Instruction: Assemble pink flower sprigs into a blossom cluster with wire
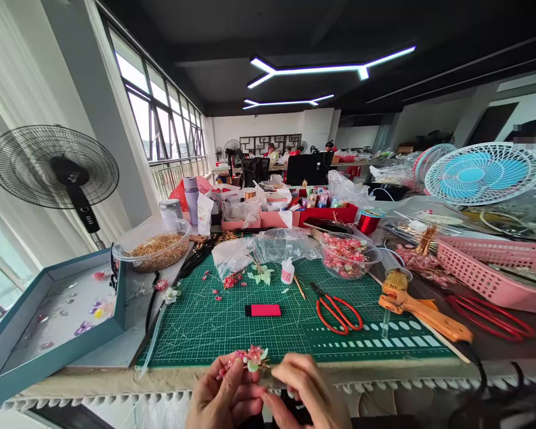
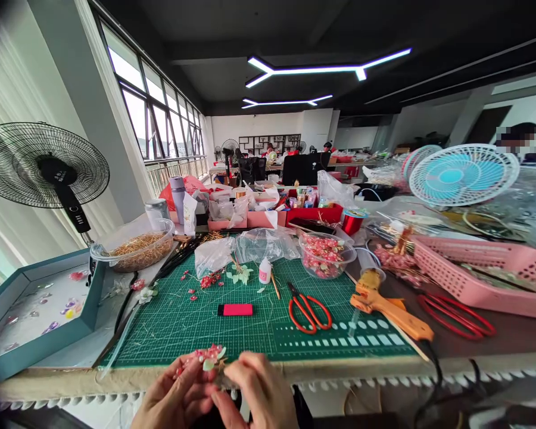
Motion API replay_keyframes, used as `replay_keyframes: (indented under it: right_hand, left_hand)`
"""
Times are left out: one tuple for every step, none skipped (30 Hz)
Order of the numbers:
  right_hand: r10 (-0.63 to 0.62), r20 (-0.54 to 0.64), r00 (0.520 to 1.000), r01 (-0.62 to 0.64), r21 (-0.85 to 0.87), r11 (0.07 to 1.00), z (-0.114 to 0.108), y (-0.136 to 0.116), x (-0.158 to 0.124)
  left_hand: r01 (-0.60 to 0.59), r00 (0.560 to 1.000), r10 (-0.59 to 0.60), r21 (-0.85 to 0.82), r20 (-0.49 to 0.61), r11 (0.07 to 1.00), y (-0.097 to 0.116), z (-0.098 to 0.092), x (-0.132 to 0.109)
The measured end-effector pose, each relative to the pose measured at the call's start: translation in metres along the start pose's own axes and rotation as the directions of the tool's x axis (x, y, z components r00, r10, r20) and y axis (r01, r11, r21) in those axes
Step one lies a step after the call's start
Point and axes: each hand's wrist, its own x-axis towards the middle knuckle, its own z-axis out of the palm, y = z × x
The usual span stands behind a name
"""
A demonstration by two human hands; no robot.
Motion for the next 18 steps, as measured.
replay_keyframes:
  right_hand:
    - [-0.012, -0.009, 1.0, 0.012, 0.024, 1.0, -0.002, -0.001, 0.005]
    - [-0.037, 0.001, 0.999, 0.037, 0.052, 0.998, -0.004, -0.001, 0.01]
    - [-0.067, 0.028, 0.997, 0.064, 0.081, 0.995, -0.005, -0.003, 0.016]
    - [-0.087, 0.066, 0.994, 0.08, 0.105, 0.991, -0.006, -0.004, 0.021]
    - [-0.088, 0.11, 0.99, 0.074, 0.121, 0.99, -0.006, -0.006, 0.025]
    - [-0.066, 0.159, 0.985, 0.045, 0.132, 0.99, -0.006, -0.007, 0.03]
    - [-0.026, 0.21, 0.977, -0.003, 0.137, 0.991, -0.007, -0.008, 0.034]
    - [0.024, 0.261, 0.965, -0.062, 0.141, 0.988, -0.009, -0.007, 0.038]
    - [0.071, 0.304, 0.95, -0.119, 0.143, 0.983, -0.012, -0.005, 0.041]
    - [0.117, 0.326, 0.938, -0.165, 0.122, 0.979, -0.016, 0.0, 0.045]
    - [0.161, 0.322, 0.933, -0.189, 0.055, 0.98, -0.022, 0.007, 0.048]
    - [0.214, 0.306, 0.928, -0.197, -0.085, 0.977, -0.029, 0.017, 0.05]
    - [0.274, 0.282, 0.92, -0.196, -0.275, 0.941, -0.037, 0.028, 0.052]
    - [0.334, 0.255, 0.907, -0.185, -0.471, 0.862, -0.046, 0.041, 0.054]
    - [0.391, 0.234, 0.89, -0.166, -0.632, 0.757, -0.054, 0.053, 0.055]
    - [0.442, 0.232, 0.866, -0.143, -0.734, 0.664, -0.061, 0.064, 0.056]
    - [0.485, 0.245, 0.839, -0.124, -0.783, 0.61, -0.067, 0.073, 0.057]
    - [0.515, 0.262, 0.816, -0.118, -0.797, 0.592, -0.072, 0.079, 0.058]
  left_hand:
    - [-0.018, 1.0, 0.018, 0.026, 0.013, 0.999, -0.001, 0.001, -0.001]
    - [-0.034, 0.999, 0.032, 0.054, 0.03, 0.998, -0.003, 0.001, -0.001]
    - [-0.047, 0.998, 0.043, 0.082, 0.046, 0.996, -0.004, 0.002, -0.002]
    - [-0.056, 0.997, 0.05, 0.107, 0.06, 0.993, -0.005, 0.002, -0.002]
    - [-0.057, 0.996, 0.049, 0.128, 0.069, 0.99, -0.006, 0.002, -0.003]
    - [-0.053, 0.996, 0.043, 0.143, 0.073, 0.988, -0.007, 0.002, -0.003]
    - [-0.045, 0.997, 0.034, 0.156, 0.072, 0.987, -0.007, 0.002, -0.003]
    - [-0.038, 0.997, 0.026, 0.163, 0.07, 0.986, -0.007, 0.002, -0.004]
    - [-0.028, 0.998, 0.017, 0.165, 0.067, 0.986, -0.007, 0.002, -0.004]
    - [-0.014, 0.998, 0.004, 0.161, 0.062, 0.987, -0.007, 0.003, -0.004]
    - [0.0, 0.998, -0.008, 0.151, 0.055, 0.989, -0.006, 0.003, -0.004]
    - [0.015, 0.999, -0.021, 0.135, 0.045, 0.991, -0.006, 0.005, -0.004]
    - [0.032, 0.999, -0.036, 0.118, 0.031, 0.993, -0.006, 0.006, -0.004]
    - [0.051, 0.998, -0.053, 0.098, 0.016, 0.994, -0.005, 0.007, -0.004]
    - [0.072, 0.997, -0.073, 0.081, 0.001, 0.994, -0.005, 0.009, -0.004]
    - [0.094, 0.996, -0.094, 0.068, -0.013, 0.993, -0.004, 0.01, -0.004]
    - [0.116, 0.993, -0.114, 0.055, -0.027, 0.992, -0.004, 0.012, -0.004]
    - [0.133, 0.991, -0.131, 0.042, -0.04, 0.99, -0.003, 0.013, -0.004]
